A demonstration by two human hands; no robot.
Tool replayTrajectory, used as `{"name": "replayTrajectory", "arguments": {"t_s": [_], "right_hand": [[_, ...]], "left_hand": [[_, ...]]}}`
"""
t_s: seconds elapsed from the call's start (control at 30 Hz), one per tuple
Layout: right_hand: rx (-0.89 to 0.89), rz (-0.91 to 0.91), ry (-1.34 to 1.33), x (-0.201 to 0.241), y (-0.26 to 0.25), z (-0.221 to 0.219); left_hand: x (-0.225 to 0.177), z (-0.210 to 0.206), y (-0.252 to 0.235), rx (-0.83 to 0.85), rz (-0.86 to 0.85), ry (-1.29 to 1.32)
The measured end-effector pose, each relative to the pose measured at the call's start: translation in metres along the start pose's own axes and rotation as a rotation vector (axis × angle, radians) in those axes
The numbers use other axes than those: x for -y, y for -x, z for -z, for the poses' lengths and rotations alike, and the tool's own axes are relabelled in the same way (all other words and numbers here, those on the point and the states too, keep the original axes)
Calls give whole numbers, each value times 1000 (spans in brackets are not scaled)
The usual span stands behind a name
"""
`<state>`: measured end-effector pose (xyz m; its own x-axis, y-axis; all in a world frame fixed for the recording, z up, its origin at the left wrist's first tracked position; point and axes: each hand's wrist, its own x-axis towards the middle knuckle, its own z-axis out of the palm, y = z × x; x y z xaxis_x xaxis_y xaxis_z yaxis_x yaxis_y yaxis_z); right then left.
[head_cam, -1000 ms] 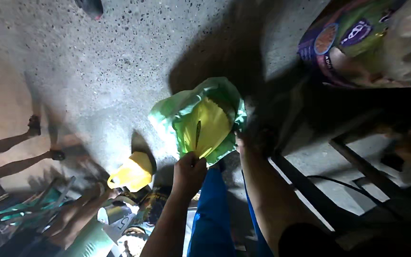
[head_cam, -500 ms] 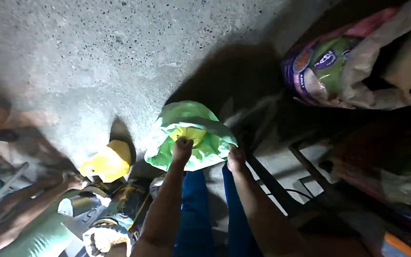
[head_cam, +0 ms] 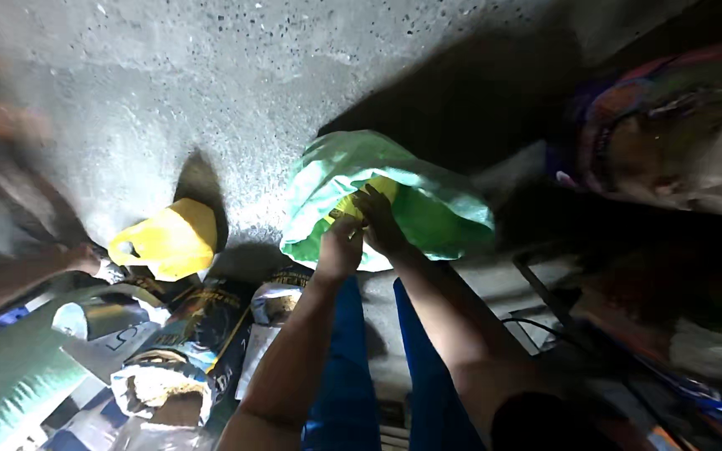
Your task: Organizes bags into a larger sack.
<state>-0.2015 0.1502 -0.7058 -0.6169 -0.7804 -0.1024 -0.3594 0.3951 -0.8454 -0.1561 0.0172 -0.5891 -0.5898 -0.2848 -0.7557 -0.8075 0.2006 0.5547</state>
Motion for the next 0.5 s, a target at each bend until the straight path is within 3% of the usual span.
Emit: {"name": "replayTrajectory", "arguments": {"t_s": [0.07,0.1,0.13,0.2,0.27,0.33,0.43,0.5], "right_hand": [[96,100,10,-12,-10,-3],[151,69,-8,-12,-13,-1],[206,-37,-38,-8,-14,4],[181,-449,-162,9,-18,18],[-88,-725,-378,10,-19,18],[-112,-683,-477,5,-14,18],[229,-447,-246,7,-5,19],[334,-276,-65,-2,1,12]], "left_hand": [[16,7,-2,-109,-1,-66],[25,10,-5,-167,-8,-76],[33,11,-6,-218,-24,-83],[44,13,-7,-285,-106,-144],[45,17,-3,-201,-171,-278],[36,17,0,-27,-233,-357],[20,9,-7,66,-445,-430],[8,6,-24,117,-533,-502]]}}
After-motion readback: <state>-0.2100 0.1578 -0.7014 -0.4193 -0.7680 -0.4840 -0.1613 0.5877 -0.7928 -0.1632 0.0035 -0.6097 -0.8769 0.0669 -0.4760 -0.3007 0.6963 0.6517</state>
